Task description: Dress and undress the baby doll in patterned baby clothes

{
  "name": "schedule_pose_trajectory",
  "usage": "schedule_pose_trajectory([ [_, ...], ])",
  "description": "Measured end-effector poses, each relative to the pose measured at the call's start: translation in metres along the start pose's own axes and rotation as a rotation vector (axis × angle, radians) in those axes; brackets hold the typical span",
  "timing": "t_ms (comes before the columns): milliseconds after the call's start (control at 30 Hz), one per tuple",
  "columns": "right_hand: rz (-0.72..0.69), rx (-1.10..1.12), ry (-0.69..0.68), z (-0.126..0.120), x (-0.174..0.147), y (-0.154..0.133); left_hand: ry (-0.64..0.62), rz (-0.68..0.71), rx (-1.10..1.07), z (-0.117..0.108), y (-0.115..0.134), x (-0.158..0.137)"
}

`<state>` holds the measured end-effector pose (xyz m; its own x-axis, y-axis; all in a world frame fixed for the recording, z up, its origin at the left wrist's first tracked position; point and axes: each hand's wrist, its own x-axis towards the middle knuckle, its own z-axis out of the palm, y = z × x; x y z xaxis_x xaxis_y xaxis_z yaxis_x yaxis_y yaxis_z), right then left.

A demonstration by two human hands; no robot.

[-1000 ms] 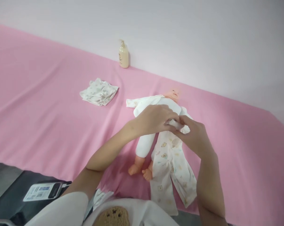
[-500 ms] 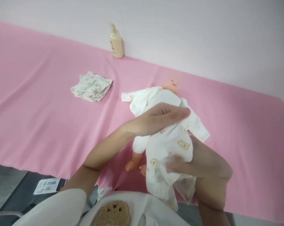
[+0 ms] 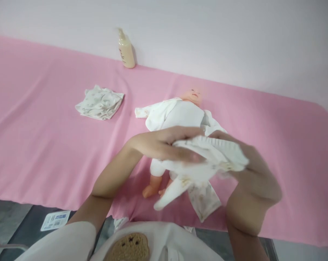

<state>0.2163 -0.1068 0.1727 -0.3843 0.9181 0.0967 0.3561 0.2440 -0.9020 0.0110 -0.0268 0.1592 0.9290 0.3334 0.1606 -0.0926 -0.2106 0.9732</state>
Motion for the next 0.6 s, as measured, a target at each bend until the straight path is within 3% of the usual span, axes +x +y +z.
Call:
schedule_pose_trajectory([
  [100, -0.005, 0.267, 0.051, -0.009, -0.004, 0.005, -0.130, -0.062, 0.073, 0.004, 0.000, 0.000],
  [200, 0.023, 0.383, -0.170, -0.005, -0.004, 0.003, 0.093, -0.078, 0.017, 0.003, -0.003, 0.000],
  [300, 0.107, 0.301, -0.389, 0.002, -0.001, -0.005, 0.289, -0.112, -0.050, 0.000, -0.007, -0.001],
  [367, 0.169, 0.175, -0.328, 0.002, -0.001, -0.009, 0.248, -0.123, -0.064, 0.001, -0.007, -0.002],
  [500, 0.109, 0.222, 0.027, -0.009, -0.006, -0.004, 0.027, -0.106, -0.034, 0.008, -0.002, -0.004],
  [600, 0.038, 0.196, 0.061, -0.012, -0.008, 0.004, -0.081, -0.130, -0.018, 0.011, 0.001, -0.004],
])
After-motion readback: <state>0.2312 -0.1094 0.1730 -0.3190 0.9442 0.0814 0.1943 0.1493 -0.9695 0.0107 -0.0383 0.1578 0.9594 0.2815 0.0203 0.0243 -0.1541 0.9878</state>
